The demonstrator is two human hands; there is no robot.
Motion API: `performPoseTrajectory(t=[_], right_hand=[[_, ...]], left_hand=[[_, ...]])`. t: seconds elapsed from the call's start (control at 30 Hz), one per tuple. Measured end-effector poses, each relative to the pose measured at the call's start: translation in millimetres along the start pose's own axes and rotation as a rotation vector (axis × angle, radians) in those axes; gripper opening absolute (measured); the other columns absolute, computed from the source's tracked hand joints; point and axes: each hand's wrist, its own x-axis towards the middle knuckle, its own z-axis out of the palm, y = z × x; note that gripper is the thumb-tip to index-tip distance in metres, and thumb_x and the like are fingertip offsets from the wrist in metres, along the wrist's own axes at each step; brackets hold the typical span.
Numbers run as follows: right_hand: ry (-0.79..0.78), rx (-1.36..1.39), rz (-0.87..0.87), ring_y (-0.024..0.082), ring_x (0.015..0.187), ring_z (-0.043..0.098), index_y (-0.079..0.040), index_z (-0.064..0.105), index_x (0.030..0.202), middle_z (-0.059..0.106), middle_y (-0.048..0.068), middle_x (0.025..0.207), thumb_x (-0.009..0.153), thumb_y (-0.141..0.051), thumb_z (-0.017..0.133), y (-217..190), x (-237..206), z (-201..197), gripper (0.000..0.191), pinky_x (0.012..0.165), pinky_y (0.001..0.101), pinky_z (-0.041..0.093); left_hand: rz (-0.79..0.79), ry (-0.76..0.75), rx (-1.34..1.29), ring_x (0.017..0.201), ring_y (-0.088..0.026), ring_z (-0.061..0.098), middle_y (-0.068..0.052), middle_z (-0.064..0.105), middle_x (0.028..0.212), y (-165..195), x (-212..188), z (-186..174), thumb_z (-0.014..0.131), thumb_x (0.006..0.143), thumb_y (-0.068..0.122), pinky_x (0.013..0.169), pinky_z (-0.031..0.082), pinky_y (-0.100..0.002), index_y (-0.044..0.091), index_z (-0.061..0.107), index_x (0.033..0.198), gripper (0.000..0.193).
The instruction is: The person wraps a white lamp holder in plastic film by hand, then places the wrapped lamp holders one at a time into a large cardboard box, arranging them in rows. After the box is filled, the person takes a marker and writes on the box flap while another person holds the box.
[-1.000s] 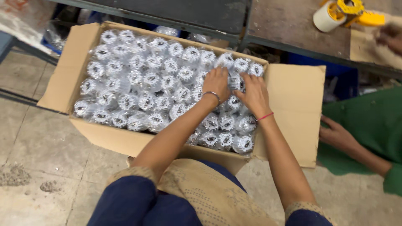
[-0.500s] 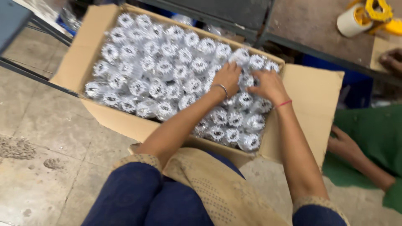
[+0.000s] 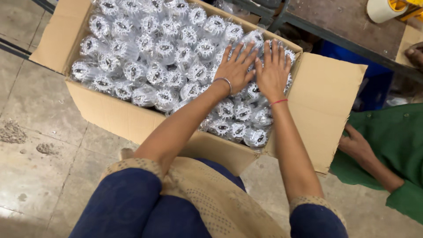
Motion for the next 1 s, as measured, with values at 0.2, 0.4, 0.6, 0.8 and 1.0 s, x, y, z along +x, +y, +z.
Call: performPoseTrajectory(t=[0.2, 0.4, 0.6, 0.8, 1.0], right_hand=[[-0.009, 0.119, -0.072, 0.039, 0.159, 0.018, -0.009, 0.028, 0.165, 0.023, 0.016, 0.172, 0.113, -0.046, 0.042, -44.8, -58.7, -21.4, 0.066, 0.126, 0.0599, 0.006], [-0.086, -0.006, -0.083, 0.041, 0.158, 0.018, -0.012, 0.030, 0.165, 0.023, 0.016, 0.172, 0.112, -0.048, 0.038, -73.6, -83.6, 19.2, 0.064, 0.125, 0.0629, 0.009], [-0.089, 0.019, -0.031, 0.042, 0.156, 0.021, -0.010, 0.031, 0.163, 0.024, 0.017, 0.171, 0.110, -0.049, 0.038, -43.9, -61.4, 19.1, 0.066, 0.122, 0.0663, 0.011], [0.057, -0.049, 0.147, 0.044, 0.156, 0.019, -0.007, 0.032, 0.163, 0.022, 0.022, 0.171, 0.113, -0.050, 0.040, -48.7, -50.3, 25.6, 0.067, 0.118, 0.0701, 0.008], [0.006, -0.156, 0.224, 0.044, 0.153, 0.023, -0.002, 0.037, 0.158, 0.024, 0.022, 0.168, 0.110, -0.051, 0.042, -85.7, -40.5, 22.8, 0.069, 0.117, 0.0697, 0.010]], left_hand=[[-0.107, 0.341, -0.312, 0.152, -0.033, 0.036, -0.012, 0.034, 0.167, -33.7, -61.2, -58.9, 0.056, 0.107, 0.039, 0.124, 0.024, -0.053, 0.015, 0.040, 0.158, 0.058], [-0.292, 0.622, -0.365, 0.150, -0.038, 0.042, -0.017, 0.042, 0.161, -111.5, -188.2, -127.0, 0.060, 0.110, 0.032, 0.124, 0.035, -0.051, 0.008, 0.048, 0.151, 0.049], [-0.632, 0.753, -0.346, 0.135, -0.033, 0.054, -0.020, 0.043, 0.157, -195.7, -391.0, -162.8, 0.061, 0.110, 0.015, 0.115, 0.045, -0.043, 0.003, 0.052, 0.147, 0.041], [-1.010, 0.791, -0.251, 0.122, -0.026, 0.061, -0.017, 0.042, 0.155, -248.8, -605.6, -172.6, 0.060, 0.109, 0.008, 0.093, 0.053, -0.036, 0.002, 0.056, 0.145, 0.037], [-1.133, 0.872, -0.194, 0.122, -0.028, 0.059, -0.022, 0.037, 0.159, -266.3, -725.6, -182.6, 0.057, 0.119, 0.010, 0.105, 0.054, -0.039, -0.006, 0.056, 0.142, 0.029]])
